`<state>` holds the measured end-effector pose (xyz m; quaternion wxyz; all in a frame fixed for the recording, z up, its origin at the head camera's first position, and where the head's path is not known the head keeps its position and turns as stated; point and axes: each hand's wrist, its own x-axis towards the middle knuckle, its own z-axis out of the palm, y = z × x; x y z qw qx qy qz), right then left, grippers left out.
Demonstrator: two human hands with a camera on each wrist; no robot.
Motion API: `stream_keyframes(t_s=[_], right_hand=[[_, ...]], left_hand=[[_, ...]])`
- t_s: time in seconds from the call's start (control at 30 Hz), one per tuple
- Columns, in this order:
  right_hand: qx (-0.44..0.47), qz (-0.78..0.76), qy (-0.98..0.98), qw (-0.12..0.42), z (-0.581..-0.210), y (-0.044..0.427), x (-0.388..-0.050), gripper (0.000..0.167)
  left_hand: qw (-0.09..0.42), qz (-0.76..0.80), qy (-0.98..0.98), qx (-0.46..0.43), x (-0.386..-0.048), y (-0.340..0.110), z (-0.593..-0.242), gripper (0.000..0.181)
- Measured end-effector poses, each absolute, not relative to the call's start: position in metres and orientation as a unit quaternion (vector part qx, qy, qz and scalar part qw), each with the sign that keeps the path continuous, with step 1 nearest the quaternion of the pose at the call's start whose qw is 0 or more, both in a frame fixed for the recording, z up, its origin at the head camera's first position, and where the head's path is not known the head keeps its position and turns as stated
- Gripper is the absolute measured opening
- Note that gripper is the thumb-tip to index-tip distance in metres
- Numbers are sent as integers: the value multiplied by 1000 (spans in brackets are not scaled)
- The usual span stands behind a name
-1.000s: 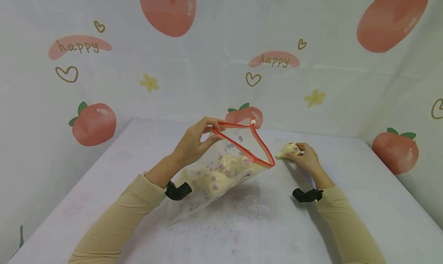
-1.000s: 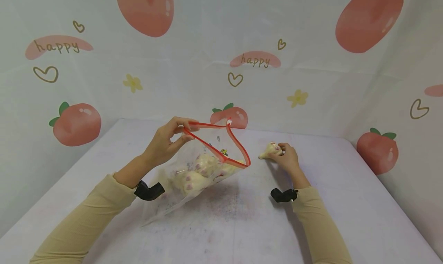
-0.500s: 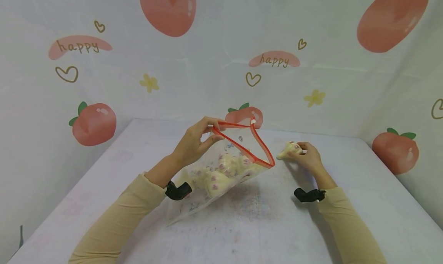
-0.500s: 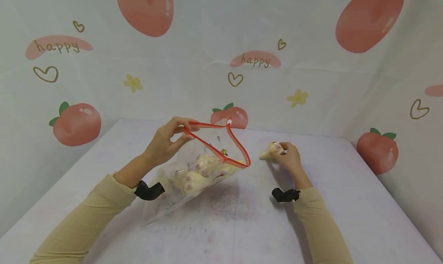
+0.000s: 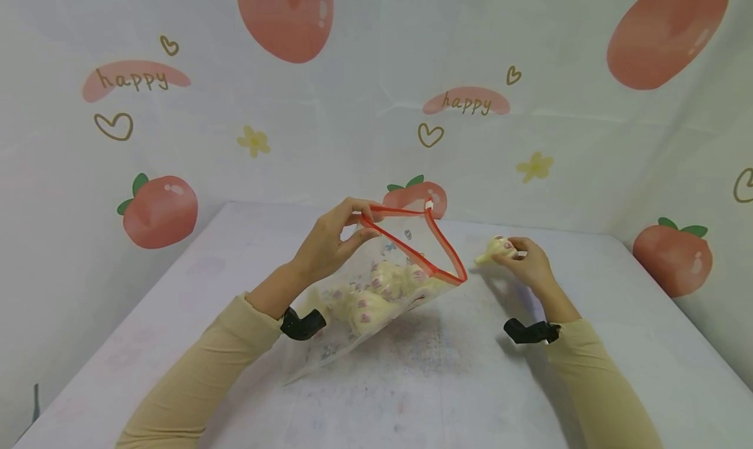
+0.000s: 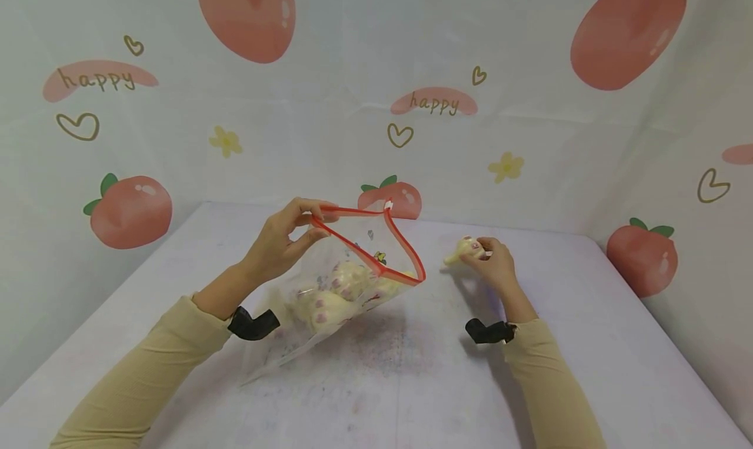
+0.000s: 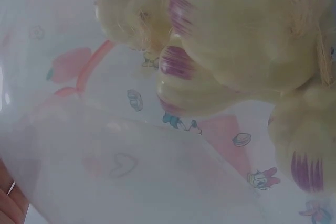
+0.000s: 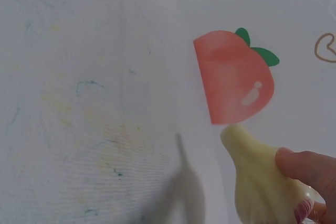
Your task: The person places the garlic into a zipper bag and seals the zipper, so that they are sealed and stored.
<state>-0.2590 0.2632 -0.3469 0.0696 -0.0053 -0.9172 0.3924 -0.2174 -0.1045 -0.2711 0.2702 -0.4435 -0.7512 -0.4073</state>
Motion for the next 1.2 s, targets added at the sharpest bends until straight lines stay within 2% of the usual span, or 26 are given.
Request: stream_keyframes(t_s=[1.2], right_hand=[[11, 421, -905, 53, -322, 252, -250, 65]], left_hand=[[274, -415, -743, -447, -216, -105, -267, 43]])
